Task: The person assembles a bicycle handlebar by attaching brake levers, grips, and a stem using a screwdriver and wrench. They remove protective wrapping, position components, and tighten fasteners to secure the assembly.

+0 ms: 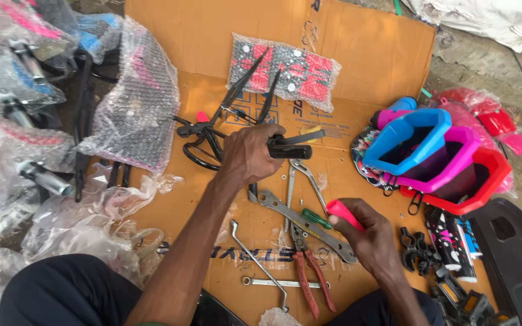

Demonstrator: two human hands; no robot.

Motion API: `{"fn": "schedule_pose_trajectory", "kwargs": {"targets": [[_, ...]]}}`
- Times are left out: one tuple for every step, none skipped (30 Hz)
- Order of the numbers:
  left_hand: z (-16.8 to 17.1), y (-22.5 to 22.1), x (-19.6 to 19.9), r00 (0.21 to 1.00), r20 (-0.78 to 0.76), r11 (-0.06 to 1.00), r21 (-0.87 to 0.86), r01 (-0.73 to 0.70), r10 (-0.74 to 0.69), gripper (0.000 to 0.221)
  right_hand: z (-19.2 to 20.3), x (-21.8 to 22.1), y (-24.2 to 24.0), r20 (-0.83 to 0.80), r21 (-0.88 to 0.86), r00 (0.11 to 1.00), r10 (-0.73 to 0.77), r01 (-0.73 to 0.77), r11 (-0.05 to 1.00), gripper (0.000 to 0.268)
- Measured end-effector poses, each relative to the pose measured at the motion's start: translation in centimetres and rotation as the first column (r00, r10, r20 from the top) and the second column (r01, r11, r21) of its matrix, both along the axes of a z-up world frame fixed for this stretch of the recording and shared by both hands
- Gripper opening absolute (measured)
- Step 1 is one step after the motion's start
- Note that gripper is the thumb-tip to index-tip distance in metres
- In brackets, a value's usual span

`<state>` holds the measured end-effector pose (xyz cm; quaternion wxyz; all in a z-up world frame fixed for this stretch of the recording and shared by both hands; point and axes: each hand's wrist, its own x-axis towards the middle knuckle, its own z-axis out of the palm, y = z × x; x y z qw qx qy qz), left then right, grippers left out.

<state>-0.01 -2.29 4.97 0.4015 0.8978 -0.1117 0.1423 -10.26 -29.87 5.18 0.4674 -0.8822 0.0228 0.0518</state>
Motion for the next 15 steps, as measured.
{"fn": "schedule_pose_trajectory", "kwargs": {"targets": [[0.1,0.0,0.0,1.0,-0.02,1.0,0.006,-0.006,0.006,0.041,1.4,-0.1,0.7,0.002,0.013,1.0,0.026,-0.026,1.0,0.036],[0.2,0.0,0.1,0.999,-0.041,1.0,0.01,-0.009,0.009,0.042,2.7,0.0,1.2,0.049,-0.025,0.997,0.061,-0.06,0.998,0.036],[0.2,0.0,0.2,0.999,-0.051,1.0,0.009,-0.011,0.011,0.042,3.9,0.2,1.8,0.095,-0.064,0.991,0.098,-0.092,0.994,0.037],[0.1,0.0,0.1,0.998,-0.063,1.0,0.006,-0.009,0.009,0.043,5.0,0.4,2.3,0.135,-0.105,0.982,0.132,-0.118,0.987,0.037],[0.1,0.0,0.1,0.997,-0.076,1.0,0.004,-0.007,0.007,0.044,5.9,0.7,2.9,0.154,-0.147,0.974,0.164,-0.141,0.979,0.036],[0.1,0.0,0.2,0.998,-0.07,1.0,-0.001,-0.007,0.007,0.044,6.9,1.3,3.4,0.173,-0.191,0.965,0.195,-0.161,0.968,0.034],[0.0,0.0,0.2,0.998,-0.064,1.0,-0.007,-0.007,0.007,0.044,7.7,1.9,4.0,0.191,-0.235,0.955,0.227,-0.18,0.955,0.033],[0.0,0.1,0.1,0.998,-0.058,1.0,-0.01,-0.007,0.007,0.044,8.5,2.4,4.5,0.278,-0.303,0.912,0.302,-0.216,0.928,0.033],[0.1,0.2,0.1,0.998,-0.063,1.0,-0.012,-0.008,0.007,0.044,9.1,2.9,5.0,0.355,-0.372,0.854,0.379,-0.243,0.896,0.033],[0.1,0.2,0.1,0.998,-0.066,1.0,-0.016,-0.006,0.005,0.044,9.8,3.5,5.4,0.421,-0.446,0.784,0.456,-0.259,0.857,0.033],[0.2,0.2,0.1,0.998,-0.07,1.0,-0.021,-0.005,0.004,0.045,10.3,3.9,5.7,0.421,-0.436,0.785,0.455,-0.264,0.86,0.035],[0.2,0.2,0.1,0.997,-0.072,1.0,-0.025,-0.006,0.004,0.044,10.7,4.3,6.0,0.42,-0.425,0.786,0.454,-0.271,0.863,0.037],[0.3,0.2,0.1,0.997,-0.075,1.0,-0.029,-0.006,0.004,0.044,11.1,4.7,6.3,0.42,-0.414,0.786,0.453,-0.278,0.867,0.04],[0.3,0.3,0.1,0.997,-0.078,0.999,-0.034,-0.007,0.004,0.044,11.3,5.0,6.5,0.382,-0.418,0.809,0.446,-0.28,0.865,0.041],[0.2,0.3,0.1,0.997,-0.074,0.999,-0.034,-0.005,0.002,0.045,11.6,5.3,6.5,0.343,-0.421,0.831,0.438,-0.281,0.862,0.043]]}}
